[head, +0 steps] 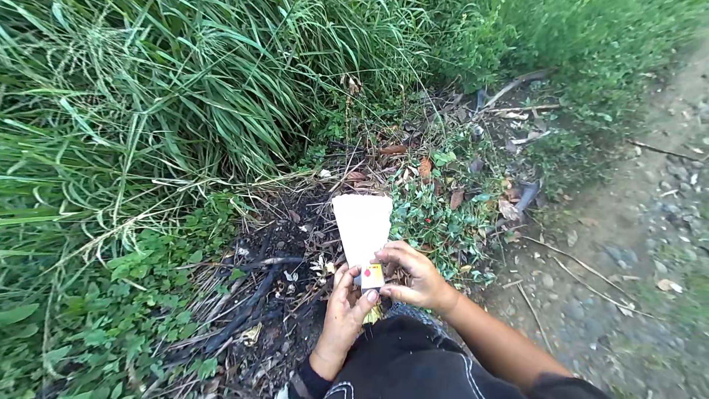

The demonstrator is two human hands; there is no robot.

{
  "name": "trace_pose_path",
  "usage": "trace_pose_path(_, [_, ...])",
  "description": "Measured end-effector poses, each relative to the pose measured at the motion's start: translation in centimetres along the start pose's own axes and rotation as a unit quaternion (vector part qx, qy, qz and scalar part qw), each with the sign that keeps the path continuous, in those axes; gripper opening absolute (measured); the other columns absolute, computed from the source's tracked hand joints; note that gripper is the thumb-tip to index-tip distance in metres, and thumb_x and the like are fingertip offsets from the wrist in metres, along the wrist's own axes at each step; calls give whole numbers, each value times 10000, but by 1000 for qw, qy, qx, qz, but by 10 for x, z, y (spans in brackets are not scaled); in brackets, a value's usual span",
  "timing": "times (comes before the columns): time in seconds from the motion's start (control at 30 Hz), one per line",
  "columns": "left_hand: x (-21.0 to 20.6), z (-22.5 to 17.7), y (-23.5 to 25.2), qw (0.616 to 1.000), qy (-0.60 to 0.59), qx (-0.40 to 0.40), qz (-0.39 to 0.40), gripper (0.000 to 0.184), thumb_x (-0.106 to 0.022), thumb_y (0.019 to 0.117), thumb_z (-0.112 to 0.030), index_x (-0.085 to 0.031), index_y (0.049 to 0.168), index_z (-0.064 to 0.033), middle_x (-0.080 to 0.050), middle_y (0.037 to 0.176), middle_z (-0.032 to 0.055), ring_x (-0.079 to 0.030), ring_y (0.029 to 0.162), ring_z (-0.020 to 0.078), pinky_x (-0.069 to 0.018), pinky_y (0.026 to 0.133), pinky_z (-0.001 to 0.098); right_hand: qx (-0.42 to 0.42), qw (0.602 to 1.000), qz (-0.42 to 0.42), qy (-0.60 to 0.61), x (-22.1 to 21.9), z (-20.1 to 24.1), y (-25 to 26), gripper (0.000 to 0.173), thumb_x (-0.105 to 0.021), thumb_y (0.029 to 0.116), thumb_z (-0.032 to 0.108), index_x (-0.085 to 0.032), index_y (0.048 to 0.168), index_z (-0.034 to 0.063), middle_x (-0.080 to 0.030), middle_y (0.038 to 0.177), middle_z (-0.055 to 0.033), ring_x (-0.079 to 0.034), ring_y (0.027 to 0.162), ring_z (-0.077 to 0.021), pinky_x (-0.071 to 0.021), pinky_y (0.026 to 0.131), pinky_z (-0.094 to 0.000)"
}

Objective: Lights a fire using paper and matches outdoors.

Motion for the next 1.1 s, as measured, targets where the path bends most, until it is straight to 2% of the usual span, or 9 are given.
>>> trace_pose_path(0.1, [7,-4,2,997,62,4,39,770,-766,784,-625,-635,1265,-38,-452,1461,162,-615,1207,171,-616,851,289,8,999,44,-10,4,0,5,447,-701,958,252,-633,1254,-76,-645,1207,-206,-623,840,-56,-523,666,-162])
trace_pose_path(0.17, [9,-9,3,990,124,15,71,724,-742,784,-634,-661,1227,-66,-447,1464,160,-617,1195,156,-611,825,276,27,995,91,-22,5,4,7,414,-689,962,243,-651,1227,-72,-656,1149,-201,-575,786,-54,-474,639,-148])
trace_pose_path(0.43, [4,-19,6,954,253,15,162,562,-775,790,-508,-696,1192,-124,-441,1475,160,-607,1178,138,-586,832,267,53,974,217,-28,3,13,12,328,-674,959,195,-679,1171,-55,-680,1127,-202,-663,938,-169,-558,787,-255])
trace_pose_path(0.57, [-2,-21,6,941,278,6,190,552,-783,798,-478,-697,1197,-107,-443,1489,180,-617,1178,148,-589,848,283,59,973,224,-26,4,15,11,341,-673,963,225,-682,1161,-53,-685,1134,-198,-684,1005,-200,-584,846,-308])
trace_pose_path(0.8, [-7,-20,6,937,284,13,205,557,-789,801,-443,-690,1228,-100,-413,1511,202,-610,1199,160,-585,869,282,70,971,223,-44,6,21,6,359,-676,961,221,-666,1197,-49,-682,1145,-199,-688,985,-200,-584,847,-313])
trace_pose_path(0.9, [-4,-23,3,942,281,-7,182,574,-784,793,-480,-701,1210,-94,-452,1484,193,-641,1153,160,-604,843,299,71,977,194,-59,7,23,6,357,-691,959,235,-674,1180,-46,-685,1135,-196,-693,955,-201,-593,823,-324])
trace_pose_path(0.97, [-4,-25,3,948,277,-40,150,599,-785,781,-501,-707,1189,-69,-496,1443,213,-685,1036,160,-618,774,309,79,986,114,-94,20,27,8,319,-690,971,225,-695,1126,-54,-701,1102,-194,-701,982,-210,-596,859,-335])
trace_pose_path(1.07, [-9,-33,4,959,245,-33,142,595,-788,790,-343,-638,1226,33,-470,1435,252,-691,1015,167,-620,785,316,88,988,-23,-126,48,36,10,147,-650,971,50,-710,1016,-76,-709,1008,-190,-701,953,-201,-590,874,-304])
trace_pose_path(1.1, [-10,-36,3,963,222,-28,147,602,-787,814,-332,-607,1252,40,-478,1421,223,-687,1031,138,-622,801,295,84,987,-50,-131,54,40,10,126,-642,962,15,-712,1001,-83,-708,994,-191,-698,946,-199,-588,874,-298])
Point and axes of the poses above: each hand's wrist, its own y-axis towards the middle knuckle, its own x-axis out of the back of the hand, z = x × y, the point moved 7 cm from there along y, towards the middle knuckle
